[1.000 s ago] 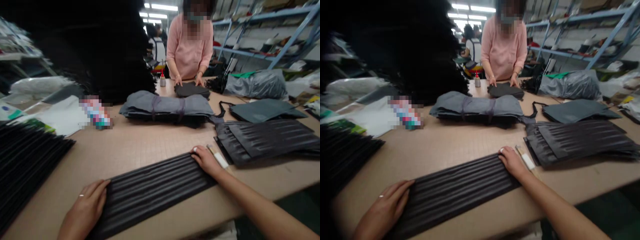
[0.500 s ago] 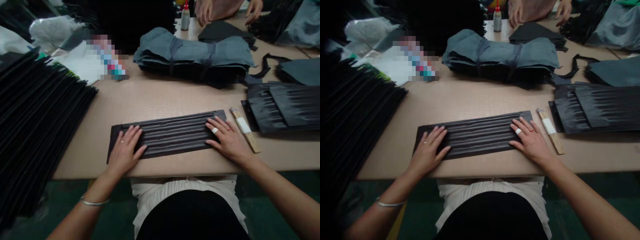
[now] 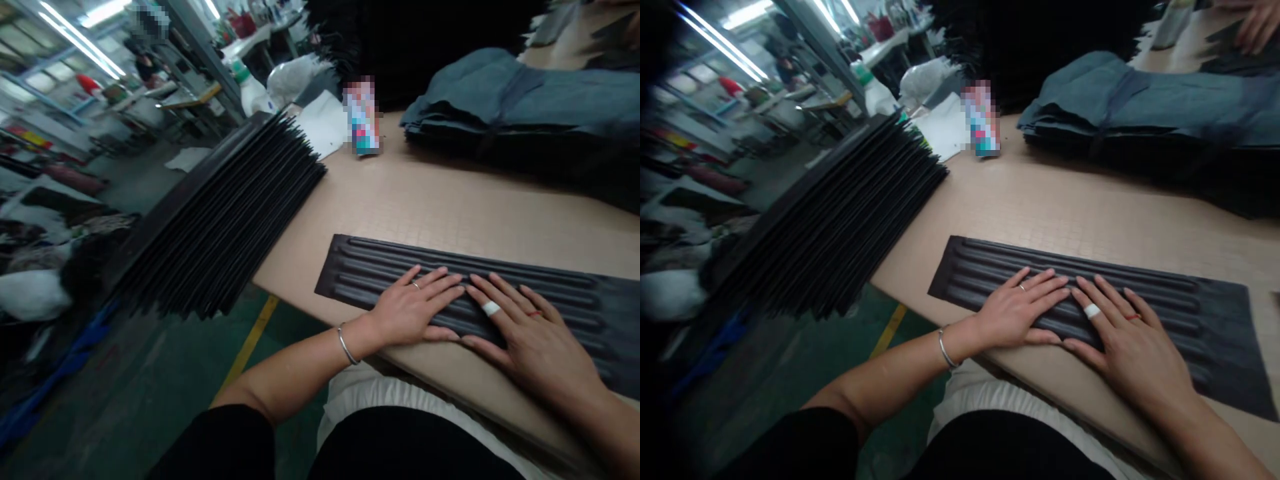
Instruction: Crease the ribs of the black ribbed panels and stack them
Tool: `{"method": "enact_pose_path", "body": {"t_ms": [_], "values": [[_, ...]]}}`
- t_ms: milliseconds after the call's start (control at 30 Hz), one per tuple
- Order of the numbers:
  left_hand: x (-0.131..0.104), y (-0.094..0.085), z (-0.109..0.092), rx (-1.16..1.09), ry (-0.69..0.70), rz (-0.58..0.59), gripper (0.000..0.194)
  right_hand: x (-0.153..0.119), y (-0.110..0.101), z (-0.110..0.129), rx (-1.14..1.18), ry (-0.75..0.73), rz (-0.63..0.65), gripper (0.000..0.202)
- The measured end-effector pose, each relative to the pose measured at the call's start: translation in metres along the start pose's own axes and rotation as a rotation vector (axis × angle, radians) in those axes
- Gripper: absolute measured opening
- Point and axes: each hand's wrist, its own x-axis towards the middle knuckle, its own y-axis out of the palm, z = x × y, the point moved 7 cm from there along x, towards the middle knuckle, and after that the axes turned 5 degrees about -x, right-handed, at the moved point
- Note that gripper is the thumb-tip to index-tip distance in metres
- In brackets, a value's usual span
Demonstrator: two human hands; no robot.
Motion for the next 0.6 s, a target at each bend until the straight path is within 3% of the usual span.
{"method": "enact_pose_path", "body": {"t_ms": [167,267,433,500,600], "values": [[-0.007,-0.005,0.009,0.003,-0.104,-0.025,0.069,0.000,-0.002,0.002,0.006,-0.008,-0.031,0.080],[-0.021,-0.012,0.043,-0.077,-0.302,-0.051,0.064,-0.002,-0.003,0.001,-0.004,-0.022,-0.027,0.081],[-0.064,-0.025,0.114,-0.160,-0.639,-0.092,0.067,-0.003,0.002,-0.003,-0.048,-0.028,-0.010,0.086],[-0.080,-0.028,0.129,-0.150,-0.695,-0.107,0.069,-0.003,0.005,-0.004,-0.059,-0.012,0.009,0.089],[-0.100,-0.031,0.135,-0.113,-0.715,-0.097,0.069,-0.013,0.006,-0.014,-0.056,0.053,0.015,0.090]]}}
